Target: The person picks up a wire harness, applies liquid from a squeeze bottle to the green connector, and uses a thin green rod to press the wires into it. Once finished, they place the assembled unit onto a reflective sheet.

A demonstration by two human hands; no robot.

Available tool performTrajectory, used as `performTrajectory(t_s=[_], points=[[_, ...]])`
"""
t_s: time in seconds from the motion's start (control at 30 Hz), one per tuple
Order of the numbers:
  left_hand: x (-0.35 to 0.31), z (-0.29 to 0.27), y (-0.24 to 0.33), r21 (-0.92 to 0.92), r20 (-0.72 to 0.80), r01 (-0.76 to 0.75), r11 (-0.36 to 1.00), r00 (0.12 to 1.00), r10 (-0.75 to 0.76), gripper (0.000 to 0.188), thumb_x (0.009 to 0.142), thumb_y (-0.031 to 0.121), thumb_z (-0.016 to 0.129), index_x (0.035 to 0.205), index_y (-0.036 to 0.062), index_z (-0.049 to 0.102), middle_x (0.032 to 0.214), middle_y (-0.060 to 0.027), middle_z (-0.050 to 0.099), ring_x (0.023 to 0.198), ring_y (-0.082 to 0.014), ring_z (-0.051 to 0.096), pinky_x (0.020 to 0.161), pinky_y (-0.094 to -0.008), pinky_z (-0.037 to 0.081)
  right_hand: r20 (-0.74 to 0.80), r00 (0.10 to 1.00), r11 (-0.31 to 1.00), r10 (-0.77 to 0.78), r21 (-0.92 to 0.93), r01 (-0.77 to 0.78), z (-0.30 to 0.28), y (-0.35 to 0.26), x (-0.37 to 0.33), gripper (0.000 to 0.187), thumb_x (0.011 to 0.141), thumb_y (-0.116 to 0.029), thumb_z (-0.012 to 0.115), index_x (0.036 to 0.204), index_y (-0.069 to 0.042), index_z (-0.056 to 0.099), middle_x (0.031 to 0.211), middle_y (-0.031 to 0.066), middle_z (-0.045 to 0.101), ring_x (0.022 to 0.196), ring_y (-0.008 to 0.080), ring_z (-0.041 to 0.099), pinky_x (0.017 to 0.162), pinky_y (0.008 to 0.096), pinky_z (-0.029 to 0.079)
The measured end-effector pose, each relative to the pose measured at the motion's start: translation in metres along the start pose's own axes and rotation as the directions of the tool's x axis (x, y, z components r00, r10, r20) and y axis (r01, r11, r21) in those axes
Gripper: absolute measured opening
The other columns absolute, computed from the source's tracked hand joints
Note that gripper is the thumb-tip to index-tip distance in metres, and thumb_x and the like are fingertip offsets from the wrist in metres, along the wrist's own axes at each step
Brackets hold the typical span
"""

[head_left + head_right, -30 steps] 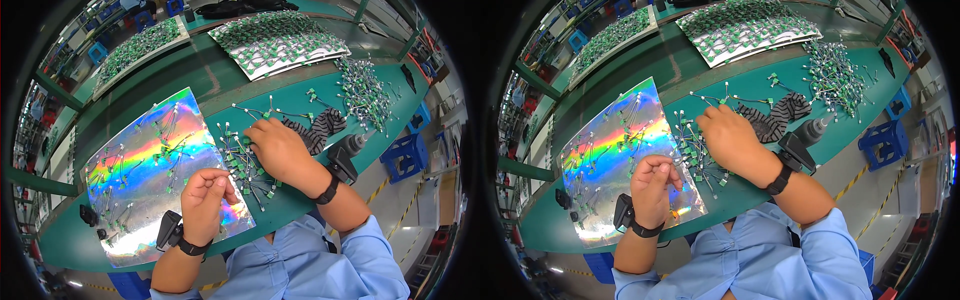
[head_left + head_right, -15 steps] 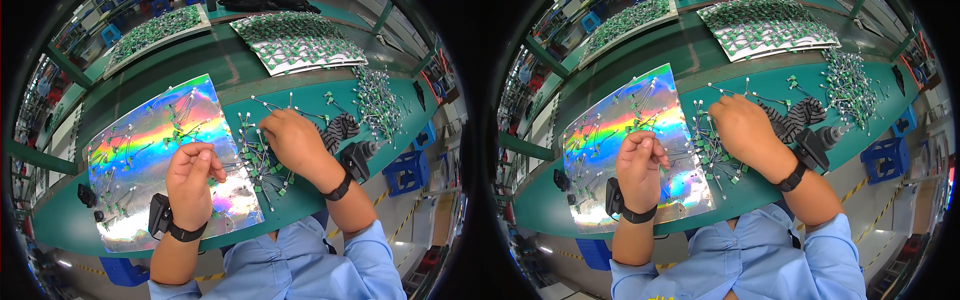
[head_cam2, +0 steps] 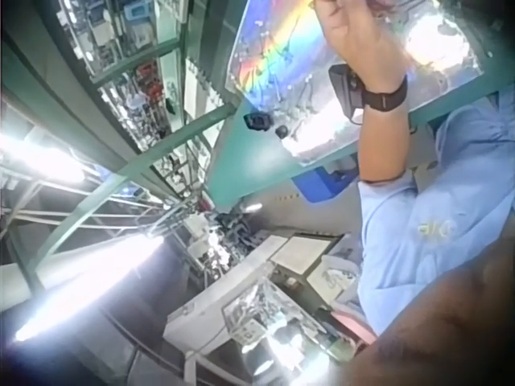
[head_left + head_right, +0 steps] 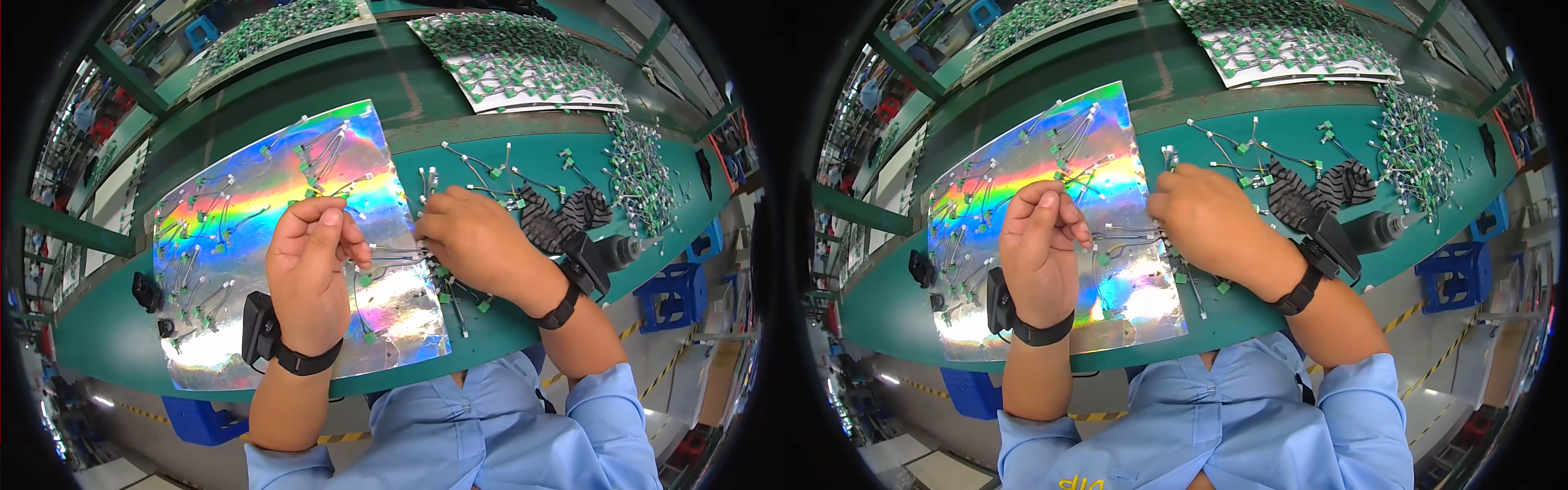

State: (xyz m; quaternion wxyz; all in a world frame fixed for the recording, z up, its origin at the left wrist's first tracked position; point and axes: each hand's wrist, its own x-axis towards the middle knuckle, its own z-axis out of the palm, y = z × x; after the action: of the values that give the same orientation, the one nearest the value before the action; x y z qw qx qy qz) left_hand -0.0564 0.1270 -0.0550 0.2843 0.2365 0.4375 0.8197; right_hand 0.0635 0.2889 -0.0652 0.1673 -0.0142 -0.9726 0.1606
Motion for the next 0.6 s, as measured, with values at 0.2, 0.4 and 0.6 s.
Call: performTrajectory(t_s=[0.2,0.4,0.6], points=[[0.0,-0.001,0.001,0.003,-0.013,-0.007,1.0,1.0,0.007,0.015,0.093,0.012,0.053,0.103,0.0006,0.056,0.078,-0.0063,0.059,0.064,-0.013,0.055,0.058,-0.0255,0.046,0.001,0.997,0.985,0.073,-0.155,-0.072,-0.005,-0.001,-0.002,0.011,0.069,-0.007,0.067,0.081,-0.007,0.064,0.077,0.0056,0.055,0.078,0.0268,0.055,0.069,0.036,0.047],[0.0,0.0,-0.001,0.012,-0.02,-0.002,1.0,1.0,0.002,0.015,0.093,0.011,0.053,0.103,0.0004,0.056,0.078,-0.006,0.059,0.064,-0.0125,0.055,0.059,-0.0251,0.046,0.028,0.997,0.987,-0.07,0.145,0.066,0.0,-0.03,-0.003,0.013,0.069,-0.009,0.068,0.081,-0.007,0.064,0.079,0.0047,0.056,0.078,0.0253,0.054,0.069,0.0349,0.046],[0.002,-0.001,-0.002,0.047,-0.04,0.007,0.999,0.999,-0.005,0.015,0.093,0.012,0.053,0.103,0.0003,0.056,0.078,-0.0059,0.059,0.065,-0.0121,0.055,0.059,-0.0247,0.045,0.121,0.953,0.911,-0.277,0.348,0.22,0.013,-0.052,-0.008,0.014,0.072,-0.011,0.066,0.085,-0.007,0.064,0.083,0.0042,0.055,0.082,0.0227,0.053,0.07,0.0334,0.045]])
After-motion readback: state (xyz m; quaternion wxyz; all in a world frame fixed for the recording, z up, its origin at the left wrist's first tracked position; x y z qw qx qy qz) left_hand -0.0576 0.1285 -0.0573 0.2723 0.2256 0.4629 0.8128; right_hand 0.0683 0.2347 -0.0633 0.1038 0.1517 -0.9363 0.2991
